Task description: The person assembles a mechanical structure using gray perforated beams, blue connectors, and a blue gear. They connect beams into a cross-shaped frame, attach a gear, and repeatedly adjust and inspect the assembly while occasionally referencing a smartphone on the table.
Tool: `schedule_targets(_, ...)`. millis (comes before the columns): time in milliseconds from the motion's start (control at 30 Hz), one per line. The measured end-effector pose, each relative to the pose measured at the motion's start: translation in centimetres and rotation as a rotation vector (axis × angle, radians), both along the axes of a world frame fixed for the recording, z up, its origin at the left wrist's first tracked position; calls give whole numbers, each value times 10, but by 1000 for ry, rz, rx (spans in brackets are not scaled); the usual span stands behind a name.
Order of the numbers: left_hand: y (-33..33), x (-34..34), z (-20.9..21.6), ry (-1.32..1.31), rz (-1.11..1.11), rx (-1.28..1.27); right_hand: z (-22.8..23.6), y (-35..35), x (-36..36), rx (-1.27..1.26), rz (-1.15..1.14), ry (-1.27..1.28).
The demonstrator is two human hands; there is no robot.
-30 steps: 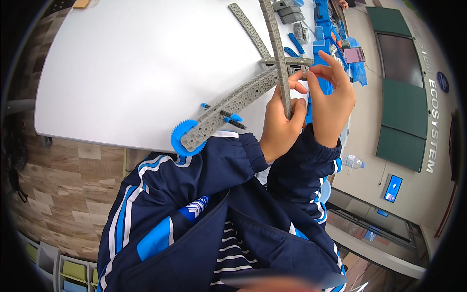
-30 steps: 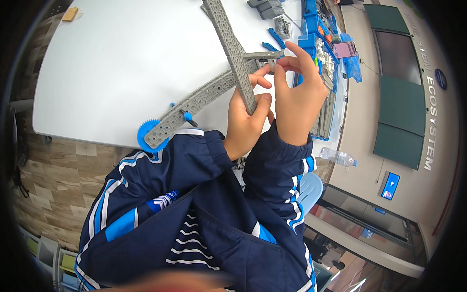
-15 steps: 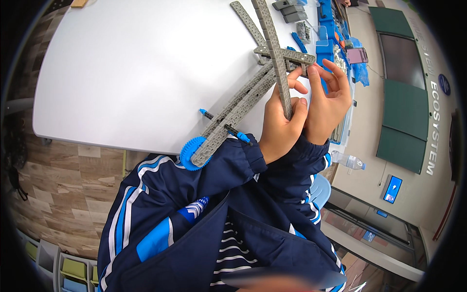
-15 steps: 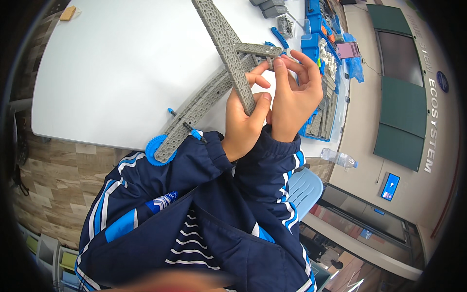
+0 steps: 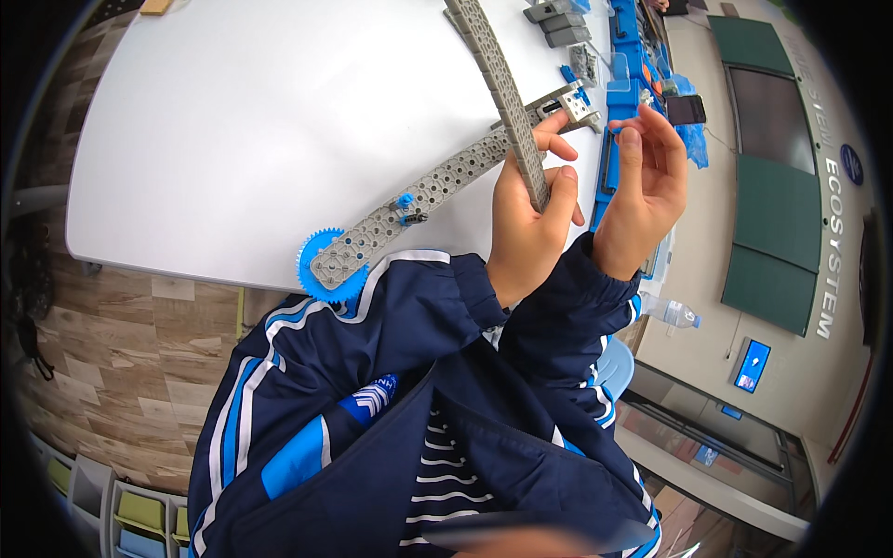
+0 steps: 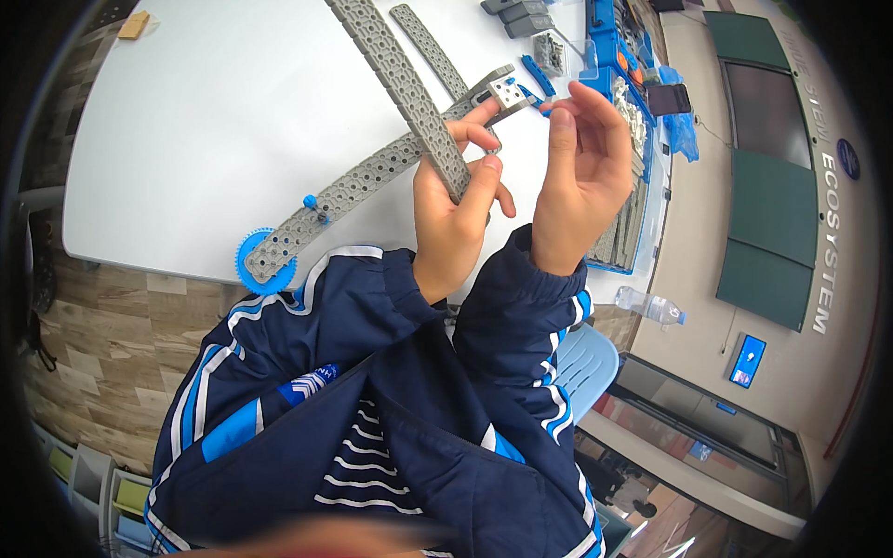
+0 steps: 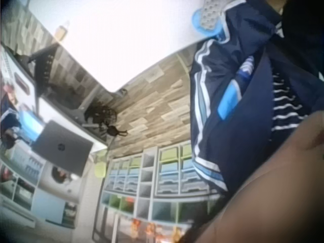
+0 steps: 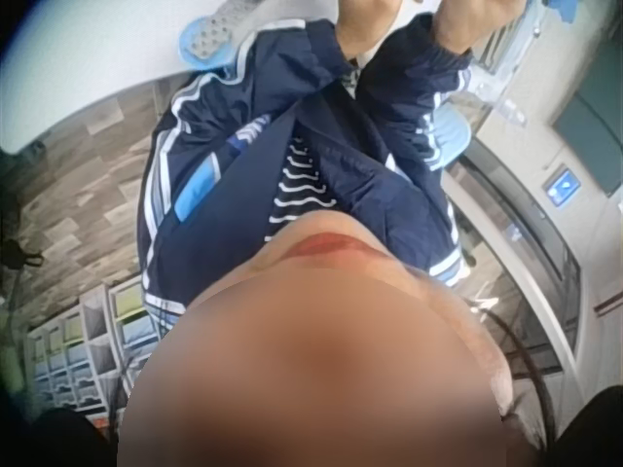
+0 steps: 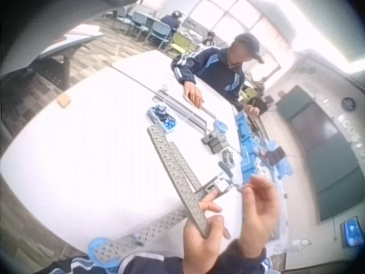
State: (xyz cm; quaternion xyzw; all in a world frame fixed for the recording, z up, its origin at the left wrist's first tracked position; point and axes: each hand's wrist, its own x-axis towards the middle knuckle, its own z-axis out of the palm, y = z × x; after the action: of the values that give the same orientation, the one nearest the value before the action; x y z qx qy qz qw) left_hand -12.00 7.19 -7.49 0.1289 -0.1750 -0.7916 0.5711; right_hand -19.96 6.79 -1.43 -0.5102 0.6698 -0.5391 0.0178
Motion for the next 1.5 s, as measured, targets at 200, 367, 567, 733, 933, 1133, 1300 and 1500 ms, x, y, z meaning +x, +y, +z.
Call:
schedule_targets(200, 2, 0, -1, -15, -24, 6, -1, -12, -1, 114, 17, 238)
schedule_targets(367, 4, 1, -2, -18, -14, -12, -4, -12, 5, 193, -51, 291)
schedule_targets(567, 8, -1, -4, -71, -4, -37, -11, -12, 13, 152, -137, 207)
schedule_targets(733, 7, -1, -7, -88, -10, -76, -14, -9, 15, 99, -130, 78)
schedule_targets(933, 8, -2, -7, -101, -4, -67, -18, -8, 15, 87, -152, 116)
schedule_targets(1133, 7, -2, -9, -104, 11, -67, -17, -7, 18, 96, -139, 114)
schedule_targets(1300, 7, 0, -7, -84, 5, -38, -14, -8, 20, 125, -155, 125)
schedule_targets(1500, 5, 2, -6, -165, 67, -80, -17, -8, 18, 113, -158, 128)
